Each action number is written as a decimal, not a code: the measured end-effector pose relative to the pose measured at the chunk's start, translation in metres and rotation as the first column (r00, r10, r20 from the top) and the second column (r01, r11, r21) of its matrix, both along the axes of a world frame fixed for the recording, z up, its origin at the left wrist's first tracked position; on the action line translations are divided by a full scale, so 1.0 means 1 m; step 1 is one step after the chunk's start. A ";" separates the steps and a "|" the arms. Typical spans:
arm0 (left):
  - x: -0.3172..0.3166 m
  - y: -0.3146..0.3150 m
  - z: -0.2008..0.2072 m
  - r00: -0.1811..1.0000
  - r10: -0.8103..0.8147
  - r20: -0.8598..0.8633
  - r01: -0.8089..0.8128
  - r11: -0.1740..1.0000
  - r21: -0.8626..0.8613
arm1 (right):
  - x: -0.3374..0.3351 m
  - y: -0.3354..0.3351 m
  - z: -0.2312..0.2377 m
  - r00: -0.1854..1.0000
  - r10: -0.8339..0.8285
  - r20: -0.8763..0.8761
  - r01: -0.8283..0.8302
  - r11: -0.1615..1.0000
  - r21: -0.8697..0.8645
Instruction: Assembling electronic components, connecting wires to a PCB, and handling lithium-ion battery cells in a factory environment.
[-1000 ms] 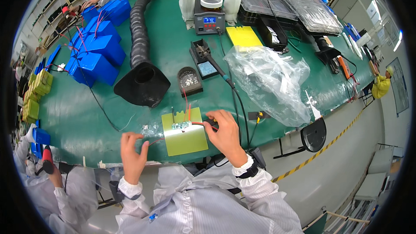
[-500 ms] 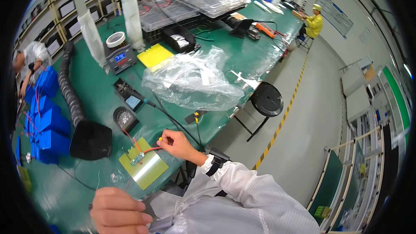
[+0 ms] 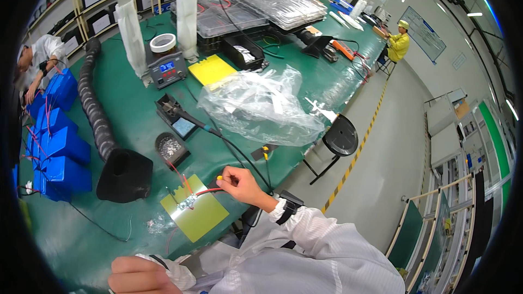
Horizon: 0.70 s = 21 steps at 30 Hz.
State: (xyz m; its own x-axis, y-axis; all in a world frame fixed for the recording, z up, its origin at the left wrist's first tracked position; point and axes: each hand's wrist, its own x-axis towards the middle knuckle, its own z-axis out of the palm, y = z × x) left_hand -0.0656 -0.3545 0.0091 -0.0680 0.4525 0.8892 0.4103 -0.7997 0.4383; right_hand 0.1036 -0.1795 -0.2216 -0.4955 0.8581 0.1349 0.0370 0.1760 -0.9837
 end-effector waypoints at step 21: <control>-0.019 0.031 -0.029 0.885 0.431 0.175 -0.452 0.709 0.541 | 0.003 0.001 0.005 1.000 0.000 -0.028 0.000 1.000 0.006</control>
State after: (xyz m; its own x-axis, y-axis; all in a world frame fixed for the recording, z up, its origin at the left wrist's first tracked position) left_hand -0.0851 -0.3231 -0.0197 -0.1675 -0.2049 0.9643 0.7728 -0.6346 -0.0006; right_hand 0.1066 -0.1789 -0.2169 -0.4916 0.8571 0.1539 0.0092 0.1819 -0.9833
